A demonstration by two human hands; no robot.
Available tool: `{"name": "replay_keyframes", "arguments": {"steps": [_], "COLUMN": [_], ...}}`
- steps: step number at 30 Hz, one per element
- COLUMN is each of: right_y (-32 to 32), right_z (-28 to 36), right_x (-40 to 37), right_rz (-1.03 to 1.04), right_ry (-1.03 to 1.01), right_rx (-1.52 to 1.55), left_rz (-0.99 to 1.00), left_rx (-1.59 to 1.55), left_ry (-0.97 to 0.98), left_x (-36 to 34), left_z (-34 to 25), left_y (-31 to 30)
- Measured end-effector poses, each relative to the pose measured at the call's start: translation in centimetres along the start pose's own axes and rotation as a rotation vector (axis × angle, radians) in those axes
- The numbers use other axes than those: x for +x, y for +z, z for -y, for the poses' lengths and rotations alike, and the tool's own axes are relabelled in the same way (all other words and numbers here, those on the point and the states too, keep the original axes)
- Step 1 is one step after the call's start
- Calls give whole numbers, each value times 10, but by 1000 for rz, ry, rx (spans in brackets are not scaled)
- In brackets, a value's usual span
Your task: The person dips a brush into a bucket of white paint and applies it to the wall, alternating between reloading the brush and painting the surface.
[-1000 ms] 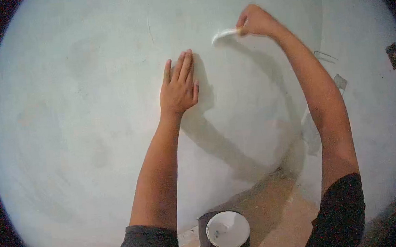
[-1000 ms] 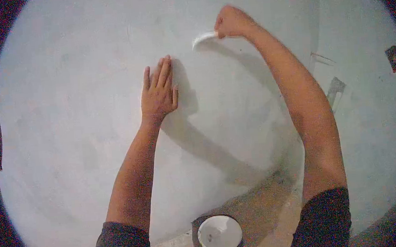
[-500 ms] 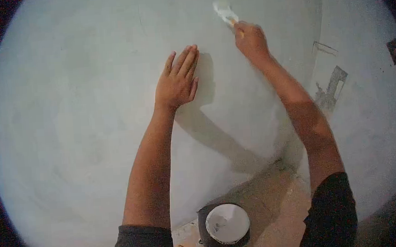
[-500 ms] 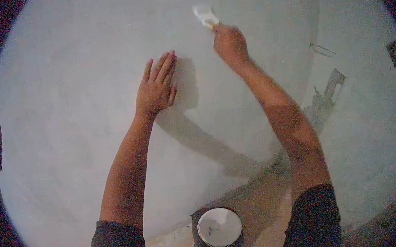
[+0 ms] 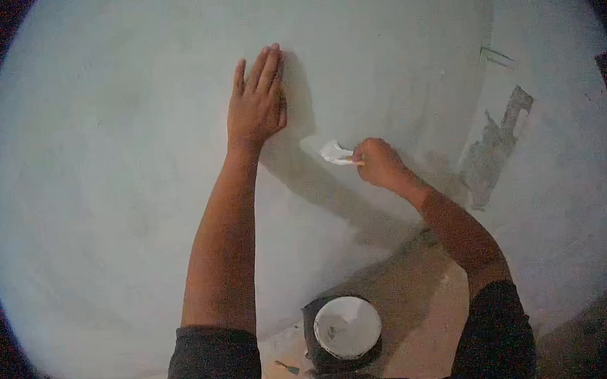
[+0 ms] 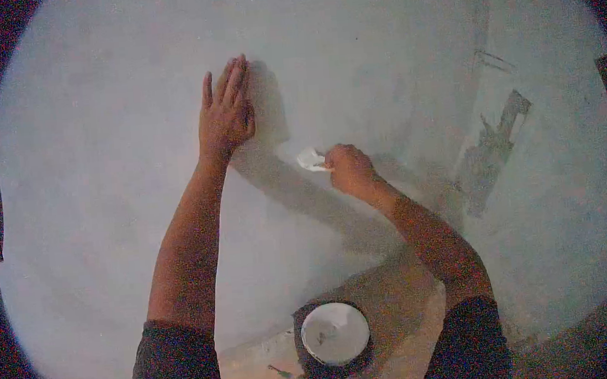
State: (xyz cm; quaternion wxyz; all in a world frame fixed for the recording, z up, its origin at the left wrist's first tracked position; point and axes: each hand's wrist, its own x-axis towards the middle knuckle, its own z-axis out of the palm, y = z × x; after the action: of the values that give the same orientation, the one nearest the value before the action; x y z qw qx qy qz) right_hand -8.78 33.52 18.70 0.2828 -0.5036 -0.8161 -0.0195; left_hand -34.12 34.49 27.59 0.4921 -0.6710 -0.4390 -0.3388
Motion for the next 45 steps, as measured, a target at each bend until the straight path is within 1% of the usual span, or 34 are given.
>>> {"name": "replay_keyframes", "arguments": {"steps": [1, 2, 3, 4, 5, 6, 7, 8, 9, 11, 13, 14, 16, 18, 20, 22, 23, 25, 26, 27, 28, 29, 30, 31, 32, 33, 34, 35, 36, 38, 39, 41, 43, 45], "right_y": [-14, -34, -48, -56, -62, -82, -93, -99, -103, -100, -69, -47, 7, 60, 102, 129, 131, 128, 115, 102, 88, 77, 50, 23, -1, -25, -48, -76, -77, -108, -112, -106, -79, -2], "right_z": [4, 19, 28, 26, 25, 51, 54, 55, 58, 70, 68, 66, 57, 48, 44, 36, 33, 32, 32, 31, 30, 31, 37, 46, 56, 67, 79, 95, 97, 100, 106, 117, 134, 112], "right_x": [8, 16, 27, 44, 56, 54, 62, 69, 66, 57, 44, 38, 25, 5, -22, -49, -59, -81, -87, -87, -83, -66, -50, -33, -15, 3, 23, 33, 51, 67, 64, 55, 38, 45], "right_rz": [71, 26, -23, -174, -328, -390, -448, -506, -512, -579, -590, -600, -544, -440, -378, -293, -291, -70, -72, -19, 32, 71, 75, 83, -35, -151, -181, -276, -374, -429, -424, -622, -574, -735], "right_ry": [67, 96, 123, 22, -80, -11, -13, -13, -14, -25, -25, -39, -46, 39, 136, 158, 161, 257, 266, 272, 275, 270, 271, 270, 222, 172, 153, 126, 100, 129, 136, 48, 18, -26], "right_rx": [-26, -45, -65, -79, -91, -74, -3, 70, 72, 98, 111, 119, 27, 26, -50, 27, 16, 107, 106, 126, 146, 57, 17, -27, 36, 99, -6, -24, -48, 104, 99, 286, 281, 205], "left_rz": [-21, -10, -73, -142, -100, -54, -10, 127, 195, 300, 310, 336, 354, 364, 377, 395, 378, 353, 359, 362, 362, 362, 365, 384, 397, 417, 415, 444, 469, 485, 491, 481, 479, 463], "left_rx": [-4, -8, -38, -63, -77, -106, -135, -160, -225, -348, -667, -764, -833, -991, -1036, -1078, -1107, -1154, -1160, -1217, -1272, -1305, -1311, -1347, -1381, -1423, -1427, -1449, -1475, -1501, -1523, -1542, -1575, -1597], "left_ry": [-36, -40, -145, -250, -277, -293, -311, -330, -373, -398, -533, -581, -603, -711, -725, -744, -748, -759, -754, -777, -799, -830, -825, -778, -729, -743, -740, -736, -729, -749, -754, -750, -770, -791], "left_x": [-1, -9, -17, -23, -39, -59, -81, -105, -124, -168, -207, -225, -244, -253, -256, -252, -249, -241, -236, -234, -232, -230, -225, -223, -223, -225, -225, -225, -238, -237, -239, -244, -241, -241], "left_z": [1, 0, -2, -4, -10, -20, -30, -42, -60, -83, -105, -115, -125, -130, -134, -134, -135, -133, -133, -132, -130, -124, -120, -117, -115, -115, -115, -114, -114, -115, -114, -118, -119, -122], "left_y": [1, 2, 4, 8, 14, 19, 21, 18, 11, 4, -11, -18, -38, -55, -64, -70, -72, -83, -90, -95, -99, -101, -111, -116, -117, -118, -119, -121, -94, -90, -90, -89, -95, -98]}}
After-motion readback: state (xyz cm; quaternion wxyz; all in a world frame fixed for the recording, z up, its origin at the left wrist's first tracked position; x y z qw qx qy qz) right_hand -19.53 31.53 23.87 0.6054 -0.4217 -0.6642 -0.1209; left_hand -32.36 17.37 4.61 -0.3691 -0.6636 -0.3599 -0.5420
